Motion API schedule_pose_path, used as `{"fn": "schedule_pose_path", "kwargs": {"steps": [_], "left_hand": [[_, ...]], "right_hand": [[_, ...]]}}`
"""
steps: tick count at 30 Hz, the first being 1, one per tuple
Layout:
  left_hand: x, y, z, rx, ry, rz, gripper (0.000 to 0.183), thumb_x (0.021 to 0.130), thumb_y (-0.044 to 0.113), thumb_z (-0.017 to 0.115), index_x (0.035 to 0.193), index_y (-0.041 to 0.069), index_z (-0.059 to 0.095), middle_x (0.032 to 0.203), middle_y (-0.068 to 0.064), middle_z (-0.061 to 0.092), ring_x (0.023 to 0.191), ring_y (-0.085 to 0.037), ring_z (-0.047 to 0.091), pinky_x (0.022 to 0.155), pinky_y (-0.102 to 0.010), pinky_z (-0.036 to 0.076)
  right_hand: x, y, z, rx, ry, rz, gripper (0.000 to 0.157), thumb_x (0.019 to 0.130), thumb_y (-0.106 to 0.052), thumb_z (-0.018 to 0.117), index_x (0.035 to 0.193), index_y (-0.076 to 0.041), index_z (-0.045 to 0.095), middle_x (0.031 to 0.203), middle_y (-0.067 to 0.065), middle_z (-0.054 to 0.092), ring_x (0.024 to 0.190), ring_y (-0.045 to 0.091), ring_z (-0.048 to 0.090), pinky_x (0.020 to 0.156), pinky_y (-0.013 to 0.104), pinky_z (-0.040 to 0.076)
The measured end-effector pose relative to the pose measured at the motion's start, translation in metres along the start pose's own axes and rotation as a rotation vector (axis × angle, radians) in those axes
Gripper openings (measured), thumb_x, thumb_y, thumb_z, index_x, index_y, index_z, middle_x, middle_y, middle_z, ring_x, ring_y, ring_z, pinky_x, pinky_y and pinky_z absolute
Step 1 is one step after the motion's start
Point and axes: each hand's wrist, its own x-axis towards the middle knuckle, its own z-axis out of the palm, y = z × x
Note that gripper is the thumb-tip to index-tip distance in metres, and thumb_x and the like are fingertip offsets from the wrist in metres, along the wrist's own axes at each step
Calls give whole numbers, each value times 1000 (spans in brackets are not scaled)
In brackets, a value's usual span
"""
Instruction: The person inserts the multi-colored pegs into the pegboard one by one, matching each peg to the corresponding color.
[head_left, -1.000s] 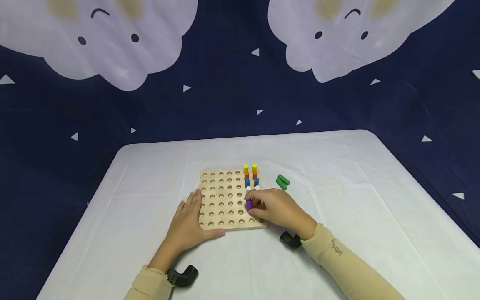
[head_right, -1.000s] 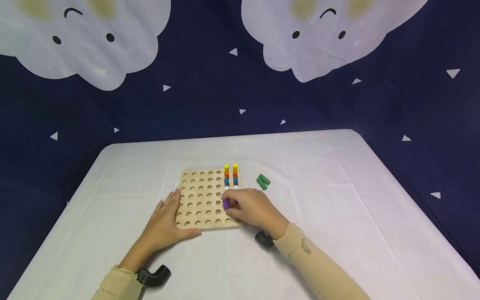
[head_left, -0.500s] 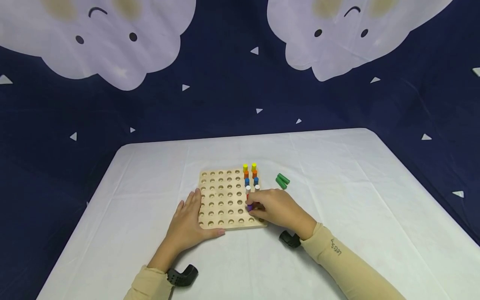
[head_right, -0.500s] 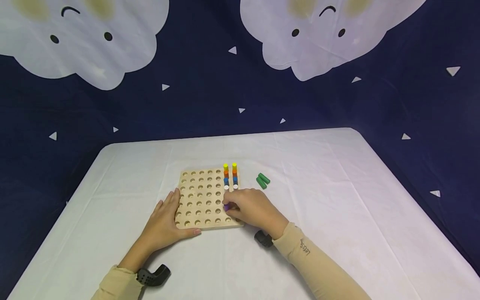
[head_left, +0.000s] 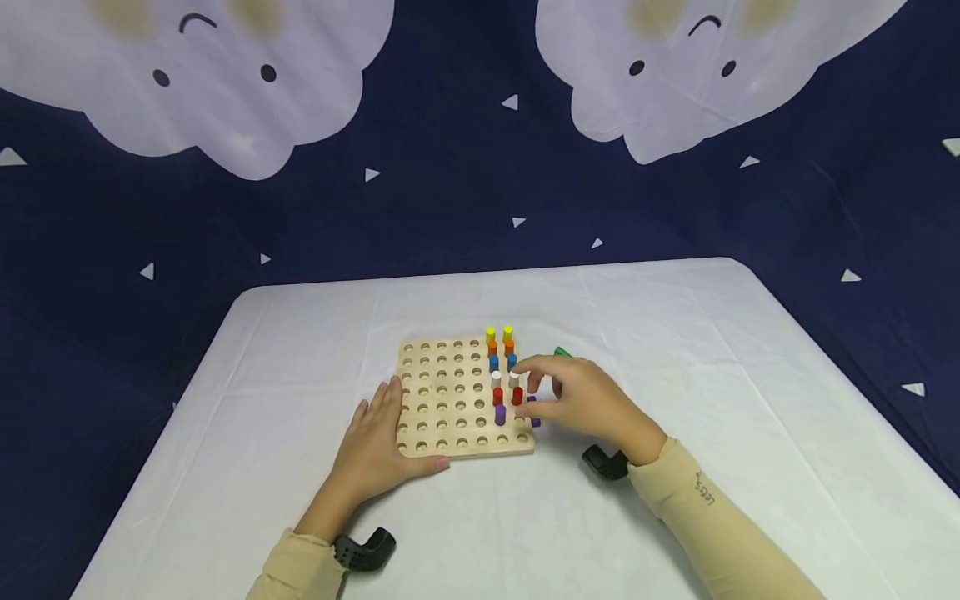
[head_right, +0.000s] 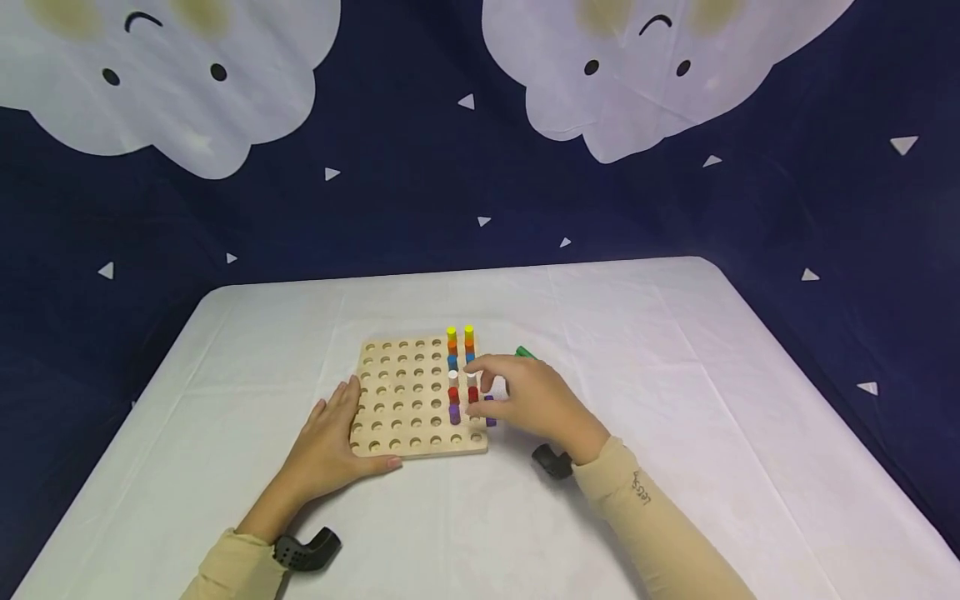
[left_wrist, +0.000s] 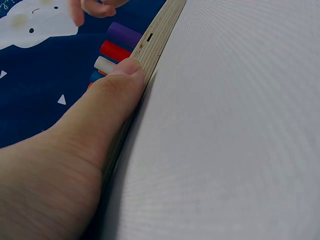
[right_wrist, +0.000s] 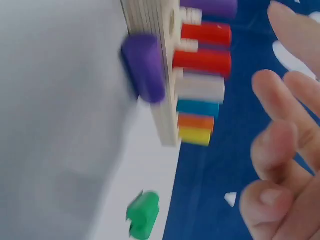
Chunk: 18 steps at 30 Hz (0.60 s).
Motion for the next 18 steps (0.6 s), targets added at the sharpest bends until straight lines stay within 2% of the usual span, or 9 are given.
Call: {"fn": "schedule_pose_path", "kwargs": {"steps": [4,7,13,18], "left_hand": [[1,0,-1,-5,1,0,150,54,88,70,158,0,9,165,-17,16,154,-35,15,126,-54,8],[1,1,-2,-13,13,2,149,54,87,71,158,0,10,165,-17,16,154,-35,16,126,-54,9],[-1,0,0,-11,9,-8,150,53,90,69,158,0,10,165,-17,16,154,-35,17,126,-54,9],[-2,0,2,-5,22,-3,151,52,92,66,158,-1,11,165,-18,17,154,-35,17,125,-55,9]], "right_hand": [[-3,14,-7,103,-66,117,56,77,-34,86,126,-17,65,91,-7,69,63,11,52,53,22,44],[-3,24,-6,142,-141,157,59,78,-33,85,129,-14,62,89,-9,67,63,11,53,55,22,46],[-5,35,4,150,-280,191,57,82,-32,81,130,-10,60,84,-11,64,64,6,54,59,21,46],[-6,37,10,163,-292,184,52,86,-29,78,128,-4,62,80,-9,62,67,6,52,62,21,46]]}}
